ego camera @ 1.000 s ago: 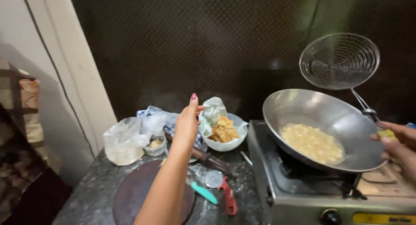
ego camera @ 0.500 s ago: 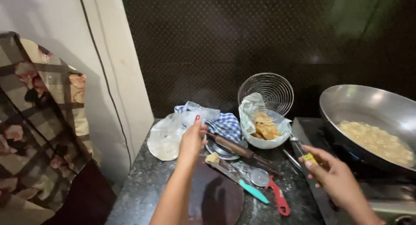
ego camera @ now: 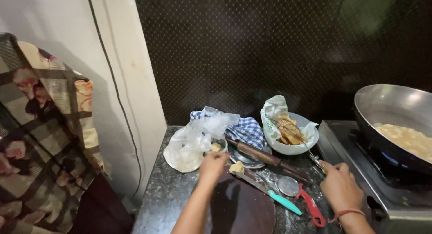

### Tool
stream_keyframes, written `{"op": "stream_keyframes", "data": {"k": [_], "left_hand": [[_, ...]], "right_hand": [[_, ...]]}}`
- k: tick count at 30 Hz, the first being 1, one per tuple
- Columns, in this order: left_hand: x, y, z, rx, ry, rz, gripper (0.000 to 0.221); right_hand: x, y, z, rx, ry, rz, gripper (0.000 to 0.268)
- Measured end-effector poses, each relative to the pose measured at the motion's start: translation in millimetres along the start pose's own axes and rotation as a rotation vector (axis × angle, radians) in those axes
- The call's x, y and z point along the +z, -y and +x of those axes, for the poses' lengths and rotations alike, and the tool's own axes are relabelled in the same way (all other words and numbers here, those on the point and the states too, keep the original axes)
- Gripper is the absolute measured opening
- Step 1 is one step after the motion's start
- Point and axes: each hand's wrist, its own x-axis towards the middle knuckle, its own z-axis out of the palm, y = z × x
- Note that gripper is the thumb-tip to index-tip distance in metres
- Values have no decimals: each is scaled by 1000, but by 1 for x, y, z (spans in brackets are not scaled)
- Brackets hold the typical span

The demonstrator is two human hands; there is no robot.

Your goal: Preparing and frying small pieces of dough in a kitchen environment.

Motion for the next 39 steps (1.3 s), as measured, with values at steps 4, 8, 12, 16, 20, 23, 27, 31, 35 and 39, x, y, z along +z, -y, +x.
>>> {"op": "stream_keyframes", "data": {"k": [4, 8, 12, 16, 20, 23, 27, 31, 35, 39], "left_hand": [[30, 7, 3, 23, -11, 60, 37], [47, -6, -7, 74, 49, 285, 51], [68, -7, -11, 90, 33, 478, 50], [73, -3, -7, 179, -9, 563, 50], [80, 9, 5, 233, -60, 495, 43], [78, 15, 11, 239, -44, 413, 43], [82, 34, 33, 29, -34, 60, 40], [71, 55, 47, -123, -52, -324, 36], [61, 78, 51, -458, 292, -1184, 34], [71, 109, 50, -389, 348, -1171, 29]], "right_hand": [[22, -5, 15, -1, 85, -37, 51], [41, -12, 20, -30, 179, 3, 60], [66, -29, 27, -65, 81, 215, 62], [72, -42, 29, -30, 76, 235, 60], [68, -36, 29, -32, 118, 166, 65], [76, -32, 39, -63, 165, 226, 70], [83, -31, 45, 12, 241, 322, 83], [76, -22, 37, 184, 396, 394, 86], [86, -27, 36, 62, 164, 328, 88], [40, 17, -2, -166, -303, 246, 70]]}}
